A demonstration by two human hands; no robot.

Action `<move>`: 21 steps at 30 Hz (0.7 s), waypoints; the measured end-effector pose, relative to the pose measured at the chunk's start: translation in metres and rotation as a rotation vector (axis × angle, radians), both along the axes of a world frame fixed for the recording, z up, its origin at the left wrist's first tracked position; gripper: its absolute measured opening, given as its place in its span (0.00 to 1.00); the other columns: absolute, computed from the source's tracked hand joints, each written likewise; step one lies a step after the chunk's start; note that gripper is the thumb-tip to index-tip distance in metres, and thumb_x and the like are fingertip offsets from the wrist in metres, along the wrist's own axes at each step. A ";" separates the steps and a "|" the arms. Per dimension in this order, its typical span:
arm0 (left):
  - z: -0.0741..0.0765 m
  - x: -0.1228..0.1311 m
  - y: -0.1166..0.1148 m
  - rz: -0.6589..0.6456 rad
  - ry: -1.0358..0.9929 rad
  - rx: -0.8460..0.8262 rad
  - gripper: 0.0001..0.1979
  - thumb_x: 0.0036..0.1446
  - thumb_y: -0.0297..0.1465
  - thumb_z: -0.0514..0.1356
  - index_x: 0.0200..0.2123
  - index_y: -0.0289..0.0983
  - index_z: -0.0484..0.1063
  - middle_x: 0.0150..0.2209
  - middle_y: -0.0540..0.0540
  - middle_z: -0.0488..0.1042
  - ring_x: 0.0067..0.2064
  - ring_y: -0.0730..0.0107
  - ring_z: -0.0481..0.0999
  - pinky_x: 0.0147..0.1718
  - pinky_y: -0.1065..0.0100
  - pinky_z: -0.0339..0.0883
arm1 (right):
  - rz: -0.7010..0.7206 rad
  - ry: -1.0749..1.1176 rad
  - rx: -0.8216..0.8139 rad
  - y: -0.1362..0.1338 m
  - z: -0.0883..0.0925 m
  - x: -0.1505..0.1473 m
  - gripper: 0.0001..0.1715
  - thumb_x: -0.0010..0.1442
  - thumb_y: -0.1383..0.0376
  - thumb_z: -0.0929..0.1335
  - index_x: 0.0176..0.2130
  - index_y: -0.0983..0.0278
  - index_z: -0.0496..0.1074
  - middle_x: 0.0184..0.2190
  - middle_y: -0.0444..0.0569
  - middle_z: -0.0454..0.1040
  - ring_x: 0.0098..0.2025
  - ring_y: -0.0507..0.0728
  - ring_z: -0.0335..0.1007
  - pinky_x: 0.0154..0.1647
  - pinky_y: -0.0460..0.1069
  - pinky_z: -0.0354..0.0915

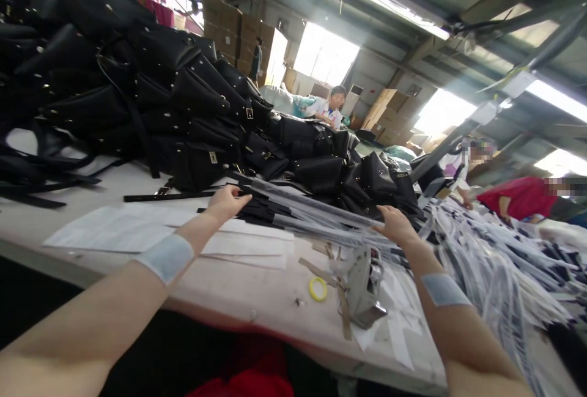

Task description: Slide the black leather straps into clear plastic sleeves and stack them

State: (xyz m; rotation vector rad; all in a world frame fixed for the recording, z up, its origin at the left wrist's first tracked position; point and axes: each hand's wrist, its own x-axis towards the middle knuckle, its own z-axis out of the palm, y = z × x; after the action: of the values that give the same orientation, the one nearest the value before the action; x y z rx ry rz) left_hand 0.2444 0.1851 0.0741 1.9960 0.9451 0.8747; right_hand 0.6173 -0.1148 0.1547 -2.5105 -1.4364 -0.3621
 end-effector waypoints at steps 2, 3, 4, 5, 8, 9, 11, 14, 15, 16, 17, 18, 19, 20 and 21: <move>-0.028 0.000 -0.027 -0.119 0.175 0.071 0.10 0.49 0.31 0.68 0.35 0.33 0.74 0.39 0.40 0.80 0.44 0.56 0.80 0.47 0.57 0.71 | 0.043 0.101 0.178 0.001 -0.029 -0.011 0.31 0.54 0.56 0.72 0.54 0.68 0.73 0.51 0.63 0.75 0.51 0.67 0.73 0.55 0.60 0.67; -0.041 -0.001 -0.041 -0.187 0.251 0.105 0.10 0.46 0.29 0.70 0.34 0.35 0.75 0.40 0.40 0.80 0.46 0.54 0.79 0.50 0.57 0.70 | 0.083 0.178 0.251 0.000 -0.043 -0.023 0.28 0.57 0.54 0.70 0.53 0.66 0.73 0.50 0.62 0.75 0.49 0.65 0.74 0.53 0.60 0.69; -0.053 -0.001 -0.055 -0.243 0.314 0.138 0.11 0.45 0.27 0.70 0.34 0.35 0.76 0.43 0.40 0.80 0.49 0.52 0.77 0.52 0.57 0.68 | 0.134 0.256 0.298 -0.001 -0.055 -0.038 0.26 0.58 0.53 0.69 0.51 0.65 0.74 0.49 0.60 0.76 0.48 0.64 0.74 0.51 0.59 0.70; -0.063 0.000 -0.067 -0.289 0.369 0.166 0.10 0.45 0.25 0.70 0.34 0.36 0.77 0.45 0.39 0.79 0.52 0.51 0.75 0.54 0.56 0.67 | 0.190 0.327 0.317 -0.002 -0.064 -0.056 0.24 0.59 0.53 0.69 0.50 0.64 0.74 0.49 0.59 0.76 0.47 0.63 0.75 0.49 0.58 0.71; -0.081 0.007 -0.089 -0.372 0.488 0.220 0.08 0.52 0.19 0.62 0.34 0.34 0.78 0.47 0.36 0.78 0.54 0.51 0.74 0.54 0.55 0.67 | 0.342 0.481 0.304 -0.007 -0.081 -0.111 0.16 0.61 0.56 0.69 0.45 0.61 0.77 0.48 0.56 0.77 0.47 0.61 0.74 0.48 0.56 0.71; -0.084 0.009 -0.092 -0.390 0.510 0.226 0.10 0.53 0.17 0.59 0.33 0.34 0.77 0.45 0.35 0.79 0.52 0.52 0.74 0.52 0.55 0.68 | 0.371 0.521 0.306 -0.009 -0.084 -0.126 0.14 0.61 0.57 0.68 0.44 0.61 0.77 0.48 0.55 0.77 0.47 0.61 0.74 0.47 0.56 0.71; -0.087 0.011 -0.097 -0.403 0.521 0.226 0.13 0.54 0.15 0.55 0.29 0.34 0.76 0.39 0.35 0.79 0.49 0.53 0.75 0.50 0.55 0.69 | 0.394 0.587 0.326 -0.011 -0.089 -0.148 0.12 0.62 0.58 0.69 0.42 0.60 0.78 0.46 0.54 0.78 0.47 0.60 0.74 0.47 0.55 0.71; -0.085 0.005 -0.102 -0.361 0.454 0.204 0.12 0.55 0.17 0.55 0.28 0.34 0.76 0.37 0.36 0.79 0.47 0.54 0.75 0.50 0.55 0.68 | 0.355 0.666 0.367 -0.014 -0.098 -0.164 0.11 0.62 0.58 0.68 0.40 0.61 0.78 0.42 0.53 0.79 0.45 0.60 0.75 0.45 0.55 0.71; -0.084 0.002 -0.104 -0.330 0.417 0.186 0.11 0.56 0.19 0.55 0.29 0.35 0.76 0.38 0.37 0.79 0.47 0.54 0.75 0.51 0.55 0.67 | 0.330 0.692 0.374 -0.014 -0.101 -0.167 0.12 0.62 0.58 0.68 0.39 0.61 0.78 0.40 0.53 0.79 0.43 0.60 0.75 0.44 0.55 0.71; -0.082 -0.002 -0.106 -0.292 0.376 0.161 0.09 0.56 0.22 0.56 0.29 0.35 0.76 0.37 0.38 0.79 0.46 0.55 0.75 0.51 0.55 0.67 | 0.307 0.723 0.375 -0.012 -0.105 -0.171 0.12 0.62 0.58 0.68 0.39 0.62 0.78 0.39 0.53 0.80 0.41 0.59 0.75 0.43 0.56 0.71; -0.080 -0.006 -0.109 -0.249 0.333 0.125 0.08 0.57 0.24 0.57 0.30 0.36 0.76 0.36 0.39 0.79 0.44 0.56 0.75 0.50 0.56 0.67 | 0.290 0.759 0.373 -0.009 -0.109 -0.176 0.13 0.62 0.57 0.68 0.39 0.63 0.78 0.38 0.54 0.80 0.40 0.59 0.75 0.43 0.56 0.71; -0.078 -0.011 -0.112 -0.206 0.290 0.080 0.07 0.57 0.27 0.58 0.30 0.36 0.76 0.34 0.40 0.79 0.41 0.57 0.76 0.47 0.57 0.68 | 0.286 0.793 0.364 -0.004 -0.112 -0.182 0.14 0.62 0.57 0.68 0.40 0.64 0.78 0.39 0.54 0.80 0.39 0.59 0.75 0.44 0.56 0.71; -0.075 -0.016 -0.116 -0.170 0.245 0.028 0.07 0.57 0.30 0.58 0.31 0.36 0.75 0.32 0.42 0.78 0.37 0.59 0.76 0.44 0.59 0.70 | 0.293 0.819 0.352 0.001 -0.115 -0.190 0.15 0.62 0.56 0.68 0.42 0.64 0.77 0.41 0.55 0.79 0.40 0.60 0.75 0.45 0.57 0.71; -0.072 -0.022 -0.120 -0.143 0.199 -0.028 0.08 0.58 0.34 0.58 0.31 0.36 0.75 0.30 0.43 0.78 0.34 0.61 0.76 0.39 0.61 0.71 | 0.306 0.834 0.337 0.009 -0.117 -0.201 0.18 0.60 0.56 0.69 0.45 0.64 0.76 0.44 0.56 0.79 0.43 0.60 0.75 0.48 0.58 0.70; -0.069 -0.030 -0.125 -0.125 0.154 -0.081 0.11 0.58 0.37 0.58 0.32 0.36 0.74 0.29 0.44 0.77 0.31 0.63 0.75 0.35 0.63 0.71 | 0.327 0.841 0.318 0.017 -0.118 -0.214 0.22 0.58 0.55 0.71 0.49 0.64 0.75 0.48 0.57 0.77 0.47 0.61 0.74 0.51 0.58 0.69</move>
State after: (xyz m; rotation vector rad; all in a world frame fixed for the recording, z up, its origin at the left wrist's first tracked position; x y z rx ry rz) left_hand 0.2147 0.0604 0.0049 2.0503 0.9142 0.6114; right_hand 0.4032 -0.0982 0.0364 -1.7698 -1.2478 0.4447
